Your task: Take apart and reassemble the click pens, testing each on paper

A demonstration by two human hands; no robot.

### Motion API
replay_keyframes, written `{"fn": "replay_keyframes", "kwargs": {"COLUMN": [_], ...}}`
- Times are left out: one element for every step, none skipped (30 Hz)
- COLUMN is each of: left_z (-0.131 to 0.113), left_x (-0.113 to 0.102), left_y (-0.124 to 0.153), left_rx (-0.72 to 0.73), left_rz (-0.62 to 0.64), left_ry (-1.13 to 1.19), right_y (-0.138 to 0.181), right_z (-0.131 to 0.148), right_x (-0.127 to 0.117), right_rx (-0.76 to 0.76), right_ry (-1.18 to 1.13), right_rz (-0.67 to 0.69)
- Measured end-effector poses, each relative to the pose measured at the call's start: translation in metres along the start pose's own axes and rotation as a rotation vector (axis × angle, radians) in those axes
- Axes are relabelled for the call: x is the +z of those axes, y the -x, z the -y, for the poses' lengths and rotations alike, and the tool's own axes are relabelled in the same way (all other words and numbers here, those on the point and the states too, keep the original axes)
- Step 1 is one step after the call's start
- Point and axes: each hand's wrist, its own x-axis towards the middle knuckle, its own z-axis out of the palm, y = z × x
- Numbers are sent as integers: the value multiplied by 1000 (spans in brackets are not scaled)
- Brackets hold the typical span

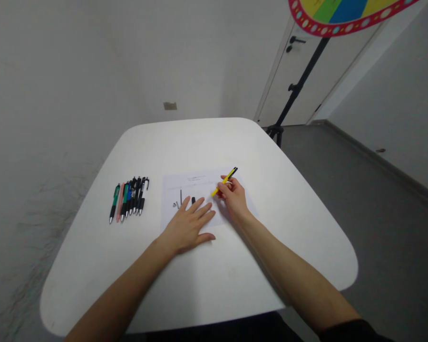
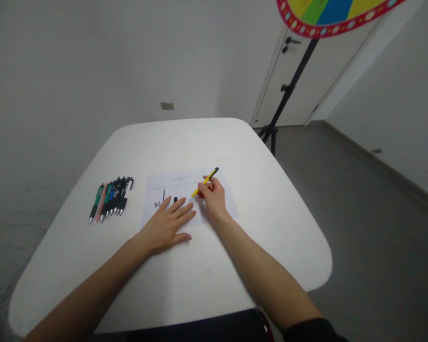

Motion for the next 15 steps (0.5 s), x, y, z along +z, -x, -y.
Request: {"fn": "replay_keyframes", "kwargs": {"left_z": [4,8,12,15,18,20,22,23,23,24,23,23,23,23,23], "left_x": [0,0,0,1,1,2,3,4,4,4,5,5,5,5,5], "left_y": [1,2,4,5,6,7,8,8,9,9,9,9,9,9,9], "left_rx": [-6,-12,-19,-24,-28,-32,-35,-39,-42,-43,-43,-40,-38,-35,-33], "left_rz": [-1,-1,0,-3,-9,-20,-33,-45,-54,-61,-65,-66,-66,-65,-63], "left_ry": [3,6,10,15,20,25,30,34,37,39,41,42,43,43,43], "right_y": [0,0,0,1,1,2,3,4,5,5,6,7,8,10,11], "right_z": [0,1,1,1,2,2,3,3,4,5,7,9,11,13,15], "right_x": [0,0,0,0,-1,-1,-2,-3,-4,-5,-6,-7,-7,-7,-6], "right_rx": [0,-2,-5,-9,-12,-16,-21,-27,-37,-52,-72,-96,-120,-142,-161], "right_ry": [2,10,26,55,98,156,225,304,389,477,565,655,744,826,899], "right_rz": [3,7,11,15,23,34,48,66,85,105,122,138,153,166,180]}}
